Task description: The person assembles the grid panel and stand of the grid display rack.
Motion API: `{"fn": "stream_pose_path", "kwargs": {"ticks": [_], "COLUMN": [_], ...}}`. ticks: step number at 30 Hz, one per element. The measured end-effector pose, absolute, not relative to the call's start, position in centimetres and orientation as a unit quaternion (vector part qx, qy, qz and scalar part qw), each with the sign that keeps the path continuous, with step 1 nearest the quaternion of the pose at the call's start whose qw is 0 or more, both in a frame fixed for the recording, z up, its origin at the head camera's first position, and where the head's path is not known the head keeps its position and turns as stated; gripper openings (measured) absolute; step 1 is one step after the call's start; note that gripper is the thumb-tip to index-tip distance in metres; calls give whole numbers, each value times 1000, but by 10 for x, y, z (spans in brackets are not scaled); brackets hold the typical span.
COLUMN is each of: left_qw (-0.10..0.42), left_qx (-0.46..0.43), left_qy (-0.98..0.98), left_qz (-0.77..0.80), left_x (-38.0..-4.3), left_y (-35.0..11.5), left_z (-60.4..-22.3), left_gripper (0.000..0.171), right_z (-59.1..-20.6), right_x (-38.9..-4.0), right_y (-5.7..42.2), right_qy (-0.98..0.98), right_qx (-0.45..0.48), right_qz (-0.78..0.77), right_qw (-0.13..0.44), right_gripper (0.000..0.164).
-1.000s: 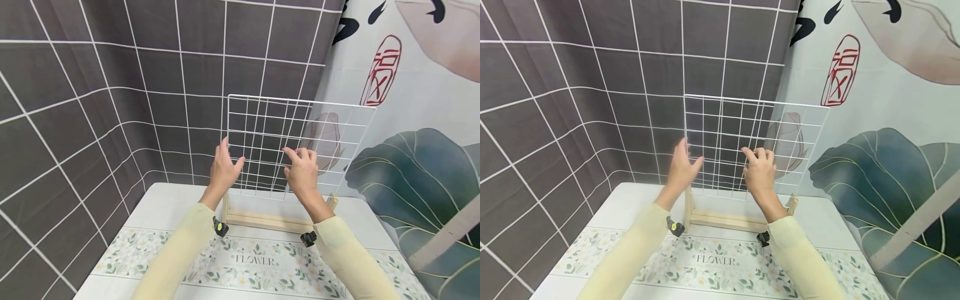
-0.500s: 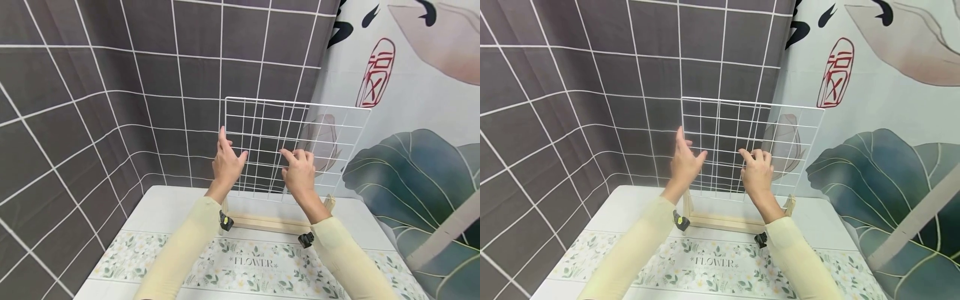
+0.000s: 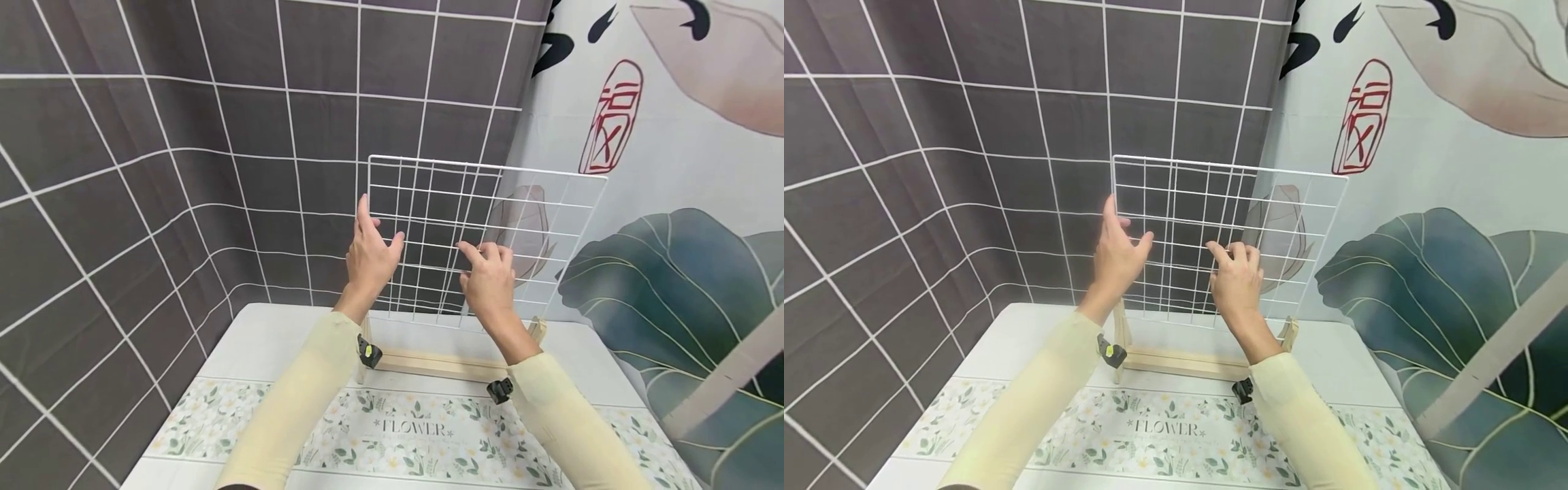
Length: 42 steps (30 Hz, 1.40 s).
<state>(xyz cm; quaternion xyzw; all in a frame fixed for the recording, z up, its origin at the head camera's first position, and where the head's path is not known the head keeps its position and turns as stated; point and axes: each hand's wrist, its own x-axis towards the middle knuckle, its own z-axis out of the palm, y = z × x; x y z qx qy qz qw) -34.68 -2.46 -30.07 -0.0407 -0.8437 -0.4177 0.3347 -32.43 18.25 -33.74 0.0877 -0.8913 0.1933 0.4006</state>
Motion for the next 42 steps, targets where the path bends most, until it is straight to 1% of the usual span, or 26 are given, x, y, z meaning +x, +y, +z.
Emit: {"fn": "stream_pose_path", "kwargs": {"ticks": [6,11,14,17,20,24,26,29,33,37,42], "left_qw": [330,324,321,320,317,314,314,316,321,322,322], "left_qx": [-32,-37,-39,-35,-32,-34,-33,-32,-34,-37,-38], "left_qy": [-841,-840,-839,-839,-840,-841,-841,-841,-838,-837,-838], "left_qz": [-428,-434,-437,-438,-439,-440,-438,-439,-440,-440,-440], "left_x": [-349,-349,-349,-349,-349,-349,-349,-350,-350,-350,-349], "left_y": [-24,-25,-26,-26,-26,-26,-26,-26,-27,-27,-27], "left_z": [-298,-298,-297,-296,-296,-296,-296,-297,-297,-297,-297], "left_gripper": [93,93,93,92,91,91,92,93,94,94,95], "right_z": [-339,-337,-336,-336,-335,-329,-323,-313,-302,-295,-288], "right_x": [-323,-320,-317,-315,-314,-314,-314,-313,-311,-310,-308], "right_y": [183,187,190,194,199,208,214,223,237,249,260], "right_qy": [-893,-905,-902,-880,-842,-789,-770,-749,-747,-769,-802], "right_qx": [96,112,124,145,161,149,127,84,19,-27,-64], "right_qz": [186,159,151,162,184,226,248,282,304,328,376], "right_qw": [398,378,385,422,481,552,574,594,591,548,460], "right_gripper": [61,66,62,53,44,41,45,57,76,91,105]}}
